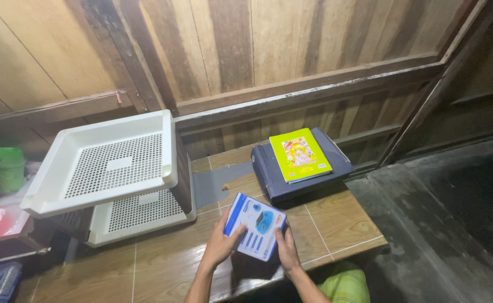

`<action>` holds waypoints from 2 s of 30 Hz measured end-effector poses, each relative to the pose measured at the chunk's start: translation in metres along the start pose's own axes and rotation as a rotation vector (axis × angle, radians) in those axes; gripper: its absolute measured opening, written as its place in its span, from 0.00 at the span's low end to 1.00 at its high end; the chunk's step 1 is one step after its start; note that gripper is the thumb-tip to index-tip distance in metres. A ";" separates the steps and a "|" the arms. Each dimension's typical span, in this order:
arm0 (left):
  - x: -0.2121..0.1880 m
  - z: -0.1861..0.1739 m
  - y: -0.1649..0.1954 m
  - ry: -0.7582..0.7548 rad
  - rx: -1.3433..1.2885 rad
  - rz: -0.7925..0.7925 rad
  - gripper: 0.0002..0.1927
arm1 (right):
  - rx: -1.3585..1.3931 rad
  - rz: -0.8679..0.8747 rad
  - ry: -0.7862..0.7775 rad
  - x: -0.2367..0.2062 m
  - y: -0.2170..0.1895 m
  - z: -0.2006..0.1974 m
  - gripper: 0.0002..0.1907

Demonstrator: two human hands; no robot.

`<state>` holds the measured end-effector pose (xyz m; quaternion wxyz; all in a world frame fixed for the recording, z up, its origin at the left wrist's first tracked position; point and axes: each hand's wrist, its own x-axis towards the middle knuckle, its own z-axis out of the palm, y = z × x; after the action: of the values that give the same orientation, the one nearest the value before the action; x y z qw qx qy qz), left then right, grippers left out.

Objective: The person packs notebooks, a small boxed LED lamp, and a round LED light into a dark blue storage box on a small table. They open and close the box lid several times while arranging the items, then place the closed box on top of a plastic drawer unit.

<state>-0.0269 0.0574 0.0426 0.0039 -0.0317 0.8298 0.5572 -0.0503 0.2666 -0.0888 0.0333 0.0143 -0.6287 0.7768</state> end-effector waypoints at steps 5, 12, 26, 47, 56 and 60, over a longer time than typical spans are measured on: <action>-0.001 0.026 -0.018 0.021 -0.581 -0.188 0.41 | 0.337 0.174 -0.082 -0.003 -0.049 0.013 0.33; -0.022 0.024 -0.014 0.113 -0.130 0.356 0.38 | 0.448 0.343 -0.073 -0.004 -0.078 0.012 0.31; -0.067 -0.023 -0.011 0.206 -0.440 0.210 0.34 | 0.277 0.271 -0.208 -0.034 -0.098 0.068 0.32; -0.077 -0.242 -0.124 0.673 -0.122 0.197 0.24 | 0.121 0.271 -0.515 -0.036 -0.064 0.317 0.33; -0.004 -0.329 -0.139 0.715 -0.289 0.187 0.23 | -0.087 0.229 -0.514 0.045 -0.006 0.421 0.33; 0.014 -0.362 -0.140 0.730 -0.150 0.017 0.22 | -0.132 0.330 -0.471 0.060 0.006 0.458 0.36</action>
<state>-0.0227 -0.3310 0.0502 -0.2993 -0.2219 0.7336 0.5683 -0.1200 -0.1800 0.0049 -0.2394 0.0898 -0.6622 0.7043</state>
